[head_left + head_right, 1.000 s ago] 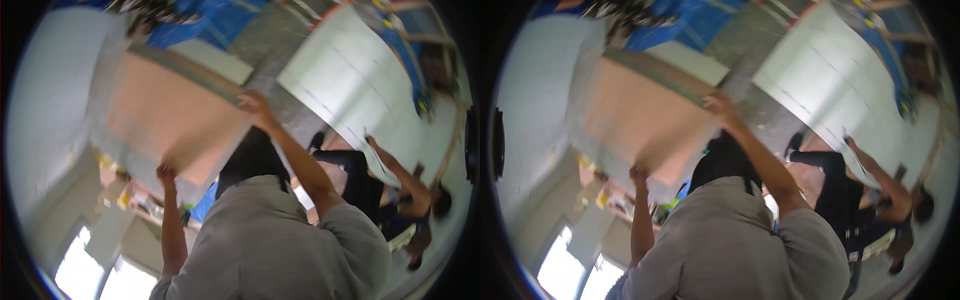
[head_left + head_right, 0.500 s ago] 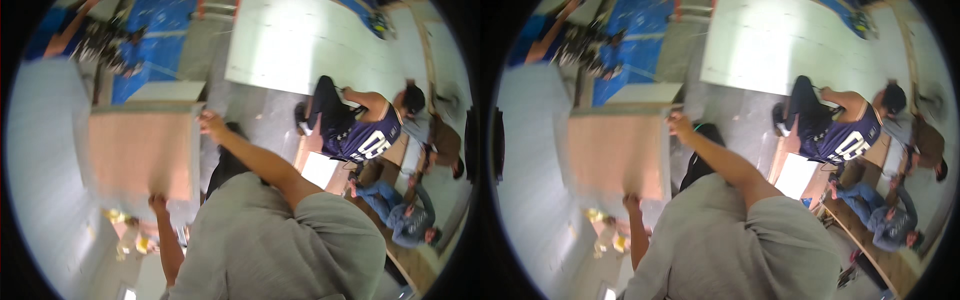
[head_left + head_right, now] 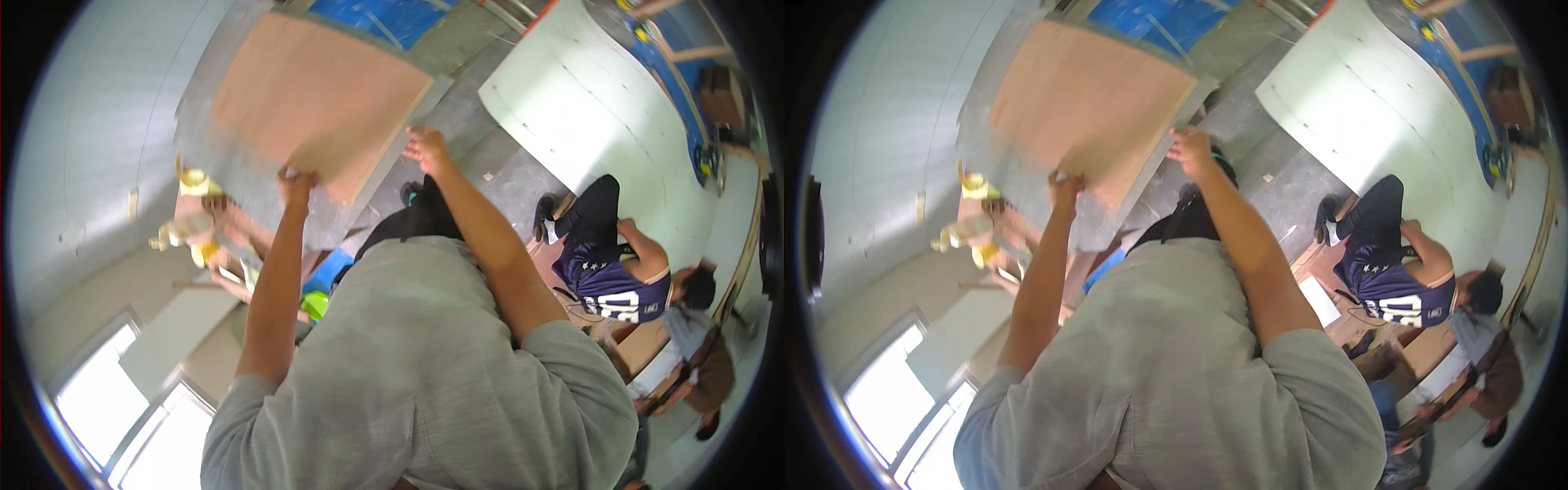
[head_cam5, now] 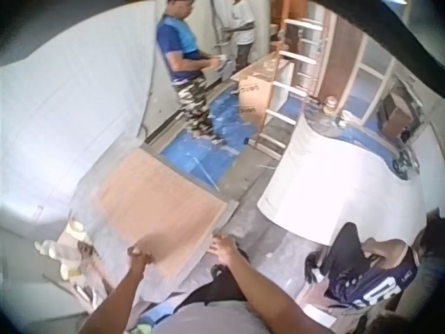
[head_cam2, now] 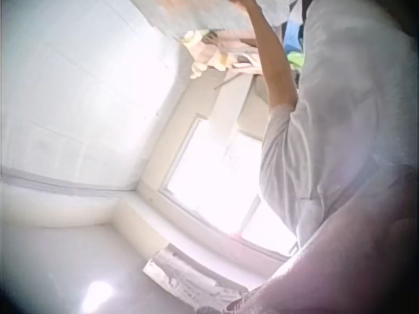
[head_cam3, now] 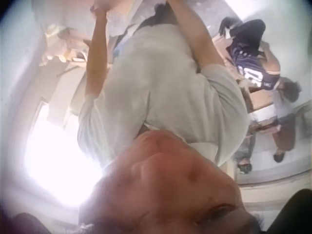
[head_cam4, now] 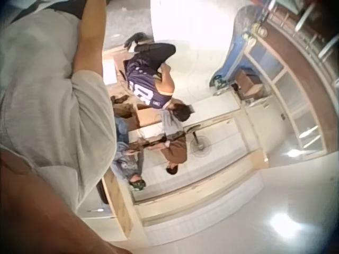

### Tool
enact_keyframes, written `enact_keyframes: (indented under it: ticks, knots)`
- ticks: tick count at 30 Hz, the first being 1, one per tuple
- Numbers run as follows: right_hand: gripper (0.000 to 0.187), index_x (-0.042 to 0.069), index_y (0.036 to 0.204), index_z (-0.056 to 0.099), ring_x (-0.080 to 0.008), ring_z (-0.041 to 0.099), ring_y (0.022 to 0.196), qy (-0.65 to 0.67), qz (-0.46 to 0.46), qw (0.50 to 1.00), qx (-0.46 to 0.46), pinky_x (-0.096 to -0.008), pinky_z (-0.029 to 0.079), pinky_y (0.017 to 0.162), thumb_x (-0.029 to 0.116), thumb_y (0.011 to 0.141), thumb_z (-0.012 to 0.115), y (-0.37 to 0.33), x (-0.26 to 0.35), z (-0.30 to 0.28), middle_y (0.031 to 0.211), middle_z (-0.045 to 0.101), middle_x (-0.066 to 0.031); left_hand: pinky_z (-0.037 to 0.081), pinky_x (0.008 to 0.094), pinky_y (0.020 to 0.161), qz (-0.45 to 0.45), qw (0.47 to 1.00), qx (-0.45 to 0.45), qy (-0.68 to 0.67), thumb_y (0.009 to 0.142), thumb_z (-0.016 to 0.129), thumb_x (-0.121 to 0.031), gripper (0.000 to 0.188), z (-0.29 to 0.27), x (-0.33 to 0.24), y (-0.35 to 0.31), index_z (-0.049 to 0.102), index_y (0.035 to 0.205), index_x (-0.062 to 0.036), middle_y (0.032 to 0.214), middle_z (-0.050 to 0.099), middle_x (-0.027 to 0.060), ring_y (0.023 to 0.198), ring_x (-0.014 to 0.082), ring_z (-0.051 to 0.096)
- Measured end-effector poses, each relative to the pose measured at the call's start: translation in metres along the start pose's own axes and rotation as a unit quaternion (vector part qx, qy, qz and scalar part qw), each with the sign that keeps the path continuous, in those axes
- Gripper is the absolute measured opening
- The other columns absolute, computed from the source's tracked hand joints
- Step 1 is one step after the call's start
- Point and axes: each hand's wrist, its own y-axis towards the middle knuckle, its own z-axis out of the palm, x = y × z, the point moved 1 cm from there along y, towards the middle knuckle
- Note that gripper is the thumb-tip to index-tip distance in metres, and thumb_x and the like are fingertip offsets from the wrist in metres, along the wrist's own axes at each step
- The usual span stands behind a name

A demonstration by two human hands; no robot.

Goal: The person applies a laminate sheet to a wooden board, using a tape measure to check alignment, positioning the sheet by hand, and using a scraper to press it down and smooth the surface.

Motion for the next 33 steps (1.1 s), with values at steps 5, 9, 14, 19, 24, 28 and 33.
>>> enact_keyframes:
  ticks: [5, 9, 14, 19, 24, 28, 33]
  knots:
    - [0.032, 0.003, 0.114, 0.056, -0.0266, 0.067, 0.081, -0.075, 0.015, 0.997, 0.008, -0.0439, 0.062, 0.075, 0.021, 0.091, 0.070, -0.016, 0.008, 0.002, 0.097, 0.061, -0.0105, 0.047, 0.0405, 0.092, 0.161, 0.955, -0.042, 0.244, 0.073, 0.081, -0.026, 0.096, 0.003, 0.028, -0.034, 0.028, 0.149, 0.0004, 0.117, 0.060, 0.0210, 0.108, 0.0336, 0.057]
    - [0.027, 0.002, 0.102, 0.058, -0.0249, 0.070, 0.075, -0.149, 0.057, 0.983, 0.097, -0.0427, 0.062, 0.070, 0.026, 0.094, 0.068, -0.023, -0.002, -0.007, 0.083, 0.063, -0.0073, 0.034, 0.0569, 0.108, 0.207, 0.880, -0.005, 0.426, 0.071, 0.085, -0.040, 0.104, 0.034, 0.015, -0.093, 0.026, 0.154, -0.0157, 0.154, 0.024, 0.0255, 0.138, 0.0451, 0.032]
    - [0.027, 0.003, 0.098, 0.058, -0.0246, 0.070, 0.072, -0.273, 0.056, 0.958, 0.065, -0.0421, 0.061, 0.067, 0.029, 0.096, 0.066, -0.021, 0.005, 0.002, 0.083, 0.066, -0.0098, 0.027, 0.0690, 0.109, 0.122, 0.871, 0.019, 0.475, 0.067, 0.088, -0.040, 0.114, 0.056, -0.029, -0.127, 0.021, 0.157, -0.0235, 0.162, 0.005, 0.0248, 0.142, 0.0547, 0.020]
    - [0.028, 0.003, 0.095, 0.060, -0.0224, 0.070, 0.067, -0.284, 0.059, 0.951, 0.104, -0.0364, 0.058, 0.058, 0.030, 0.096, 0.067, -0.022, 0.016, 0.029, 0.082, 0.070, -0.0123, 0.037, 0.0558, 0.110, 0.165, 0.884, -0.024, 0.436, 0.064, 0.089, -0.024, 0.103, 0.054, -0.015, -0.106, 0.034, 0.151, -0.0194, 0.160, 0.015, 0.0230, 0.141, 0.0504, 0.027]
    - [0.030, 0.002, 0.088, 0.060, -0.0221, 0.068, 0.059, -0.384, 0.068, 0.917, 0.087, -0.0335, 0.054, 0.051, 0.030, 0.095, 0.067, -0.012, 0.027, 0.050, 0.079, 0.071, -0.0138, 0.040, 0.0502, 0.109, 0.192, 0.884, -0.023, 0.426, 0.066, 0.087, -0.017, 0.094, 0.043, -0.026, -0.093, 0.040, 0.147, -0.0183, 0.158, 0.021, 0.0208, 0.140, 0.0429, 0.034]
    - [0.029, 0.002, 0.086, 0.059, -0.0207, 0.067, 0.058, -0.328, 0.043, 0.937, 0.113, -0.0296, 0.051, 0.047, 0.028, 0.096, 0.067, -0.006, 0.023, 0.059, 0.075, 0.070, -0.0132, 0.038, 0.0498, 0.111, 0.182, 0.890, -0.047, 0.415, 0.070, 0.085, -0.022, 0.090, 0.040, -0.020, -0.089, 0.039, 0.148, -0.0167, 0.157, 0.025, 0.0197, 0.140, 0.0398, 0.035]
    - [0.028, 0.000, 0.091, 0.061, -0.0187, 0.066, 0.055, -0.355, 0.046, 0.929, 0.089, -0.0303, 0.051, 0.046, 0.027, 0.097, 0.064, 0.007, 0.024, 0.072, 0.073, 0.069, -0.0108, 0.038, 0.0490, 0.108, 0.131, 0.877, -0.132, 0.443, 0.077, 0.078, -0.023, 0.076, 0.040, -0.008, -0.105, 0.044, 0.144, -0.0121, 0.152, 0.035, 0.0195, 0.137, 0.0397, 0.038]
